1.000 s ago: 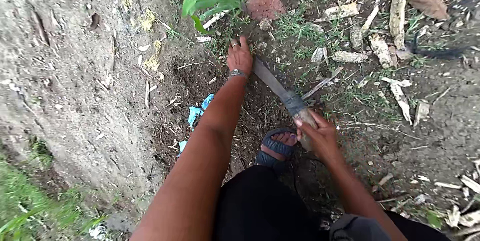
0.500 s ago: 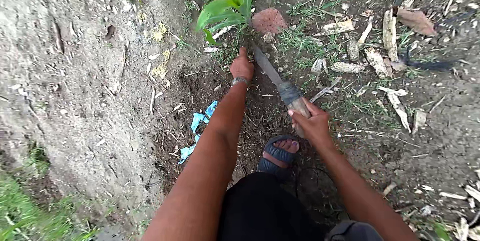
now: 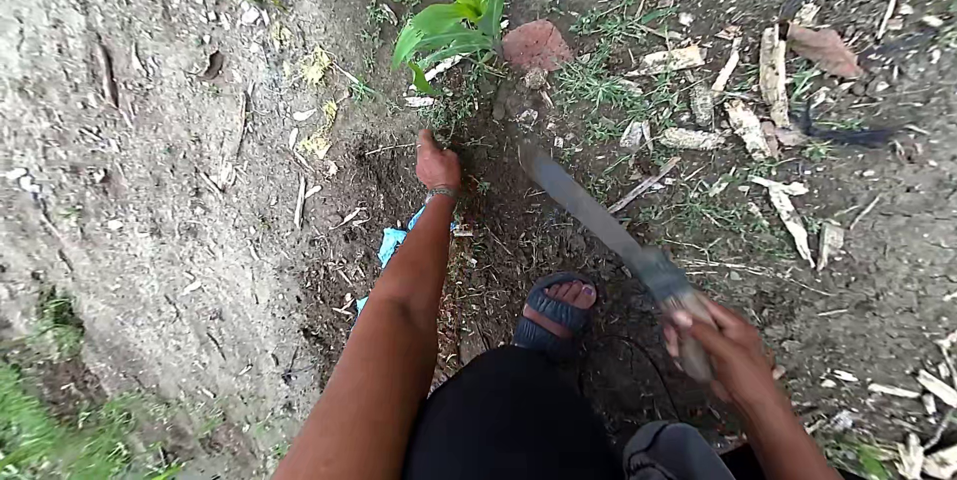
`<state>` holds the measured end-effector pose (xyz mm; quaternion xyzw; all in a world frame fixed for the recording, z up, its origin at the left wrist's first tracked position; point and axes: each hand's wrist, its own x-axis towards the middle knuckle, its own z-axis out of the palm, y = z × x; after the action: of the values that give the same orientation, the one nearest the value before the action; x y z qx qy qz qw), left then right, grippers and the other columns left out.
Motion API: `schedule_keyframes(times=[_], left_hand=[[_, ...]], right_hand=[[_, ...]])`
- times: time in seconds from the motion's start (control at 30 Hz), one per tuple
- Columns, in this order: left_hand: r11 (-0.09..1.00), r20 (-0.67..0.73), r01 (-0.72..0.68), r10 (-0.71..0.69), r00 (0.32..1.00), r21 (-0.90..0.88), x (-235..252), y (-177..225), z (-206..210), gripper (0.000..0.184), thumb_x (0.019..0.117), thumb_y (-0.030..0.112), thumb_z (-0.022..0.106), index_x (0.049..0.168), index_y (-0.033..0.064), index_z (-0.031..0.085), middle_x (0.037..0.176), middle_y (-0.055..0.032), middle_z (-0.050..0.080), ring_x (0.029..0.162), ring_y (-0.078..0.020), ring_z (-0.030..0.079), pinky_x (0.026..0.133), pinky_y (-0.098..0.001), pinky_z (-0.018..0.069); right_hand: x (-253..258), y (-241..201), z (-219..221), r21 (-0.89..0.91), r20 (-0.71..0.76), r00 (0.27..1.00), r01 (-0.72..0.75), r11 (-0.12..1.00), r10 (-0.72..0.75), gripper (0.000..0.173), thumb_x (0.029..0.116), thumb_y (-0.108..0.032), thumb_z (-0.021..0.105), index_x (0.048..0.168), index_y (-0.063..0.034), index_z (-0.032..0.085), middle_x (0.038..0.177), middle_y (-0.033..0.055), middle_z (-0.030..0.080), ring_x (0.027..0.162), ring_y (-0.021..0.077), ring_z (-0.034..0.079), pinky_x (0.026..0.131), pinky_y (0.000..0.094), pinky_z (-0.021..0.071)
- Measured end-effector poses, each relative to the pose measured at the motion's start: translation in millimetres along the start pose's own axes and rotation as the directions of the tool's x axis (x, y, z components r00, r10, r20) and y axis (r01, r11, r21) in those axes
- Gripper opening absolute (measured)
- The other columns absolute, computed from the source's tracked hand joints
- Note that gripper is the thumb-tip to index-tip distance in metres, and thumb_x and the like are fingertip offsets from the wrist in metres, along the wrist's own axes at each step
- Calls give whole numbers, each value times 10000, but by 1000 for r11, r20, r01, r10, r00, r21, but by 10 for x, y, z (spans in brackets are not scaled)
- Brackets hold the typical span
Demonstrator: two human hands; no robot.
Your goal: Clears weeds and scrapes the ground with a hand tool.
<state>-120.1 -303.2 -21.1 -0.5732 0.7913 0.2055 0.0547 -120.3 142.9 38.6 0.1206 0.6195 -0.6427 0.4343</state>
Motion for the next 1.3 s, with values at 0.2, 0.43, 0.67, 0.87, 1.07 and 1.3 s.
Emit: schedule_keyframes(times=[0.2,0.43,0.67,0.87,1.07,1.3], left_hand=[[980,42,-113,107,993,164,120,566,207,613,1014,491,560,1570,251,461,1662,-263,271,1374,-516,475,958,-636,538],[970,119,-50,22,993,239,396,708,164,586,1102,477,393,1571,125,405,1491,-343,489,1257,-540,589,983,-683,501],[911,300,-167,50,953,377,576,737,40,481,1109,356,363,1423,49,557,1303,-284,664,1229,-475,643,976,-686,507],[975,231,-102,55,971,198,581,541,96,499,1122,362,309,1449,76,555,1296,-270,676,1245,-469,635,1004,-692,487],[979,177,-133,105,979,155,227,-137,27,509,1096,401,325,1343,93,645,1177,-278,712,1137,-501,672,906,-736,501],[998,-73,30,-34,997,-53,252,-561,-249,397,970,165,607,1302,-53,601,1288,-323,628,1231,-490,606,1027,-675,473]], right_hand=[[1192,20,1037,5,112,993,-40,999,39,466,964,-149,674,1390,9,566,739,110,674,568,200,652,545,353,596],[638,-79,838,-578,122,950,302,758,-286,667,849,-264,780,1436,-18,579,1254,199,704,1084,298,716,970,515,552],[243,269,111,102,16,1000,-27,994,25,493,830,-210,726,1271,-2,649,675,58,686,503,149,632,475,302,562],[1237,-78,1124,51,161,982,-106,993,96,513,947,-146,672,1403,31,516,754,100,656,545,181,623,510,337,570],[635,-59,952,-694,330,910,415,589,-252,645,862,-264,753,1444,-45,582,1131,208,739,963,362,738,861,573,579],[137,-55,137,-394,232,957,256,883,-174,615,823,-253,787,1369,-19,632,1122,36,754,848,67,722,748,263,624]])
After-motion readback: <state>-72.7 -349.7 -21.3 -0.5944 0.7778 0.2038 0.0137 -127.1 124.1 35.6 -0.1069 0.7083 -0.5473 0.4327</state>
